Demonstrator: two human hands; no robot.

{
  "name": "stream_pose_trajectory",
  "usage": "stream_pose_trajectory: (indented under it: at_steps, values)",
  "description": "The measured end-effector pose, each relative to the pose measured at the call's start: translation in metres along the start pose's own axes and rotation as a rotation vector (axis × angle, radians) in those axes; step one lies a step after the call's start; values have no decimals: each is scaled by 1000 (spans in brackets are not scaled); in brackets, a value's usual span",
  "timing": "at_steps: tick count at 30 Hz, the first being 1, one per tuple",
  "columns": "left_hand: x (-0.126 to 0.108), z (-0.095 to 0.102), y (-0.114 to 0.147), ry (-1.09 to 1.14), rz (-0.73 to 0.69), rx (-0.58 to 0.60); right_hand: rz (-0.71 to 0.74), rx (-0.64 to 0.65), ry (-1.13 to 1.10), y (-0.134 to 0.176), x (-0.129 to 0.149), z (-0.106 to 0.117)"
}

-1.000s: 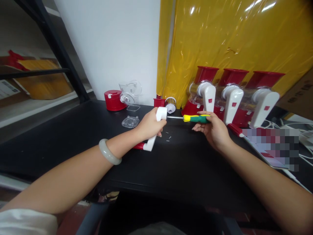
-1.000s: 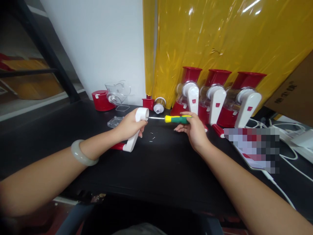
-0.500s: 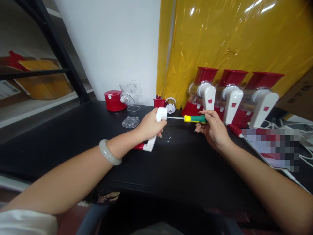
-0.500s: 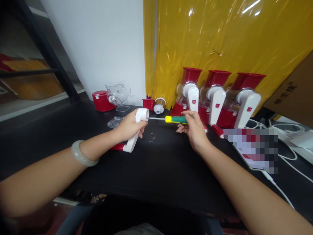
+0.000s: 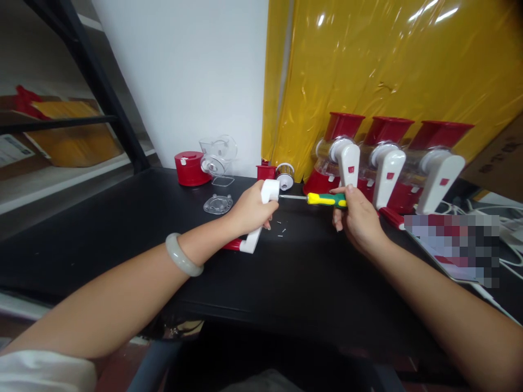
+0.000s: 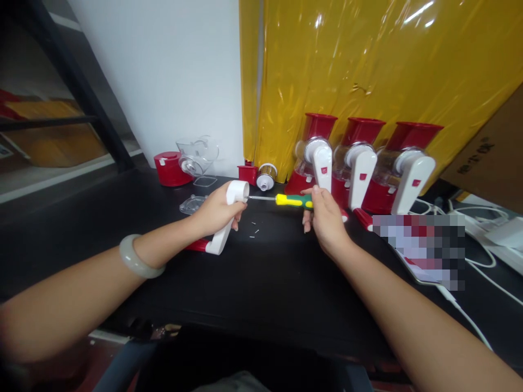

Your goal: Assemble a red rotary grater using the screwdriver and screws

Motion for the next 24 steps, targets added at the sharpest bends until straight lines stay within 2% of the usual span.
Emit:
stream_pose_trajectory:
  at_steps: [5, 15, 24]
  values:
    - [1, 0, -1, -20, 2, 0, -92, 20, -95, -1, 0, -2]
    - [0, 0, 0, -24, 13, 0, -49, 64, -116, -2, 0, -1]
    - [1, 0, 0, -25, -1, 0, -74, 29, -177, -1, 4, -2]
Point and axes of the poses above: each hand's wrist, its own y-axis away from the middle knuckle, its own z-axis out of the back of the hand, x = y × z, the point moved 1 cm from there along -y, towards the middle knuckle, and after that the axes turned 1 degree about x, right-handed, at the moved point
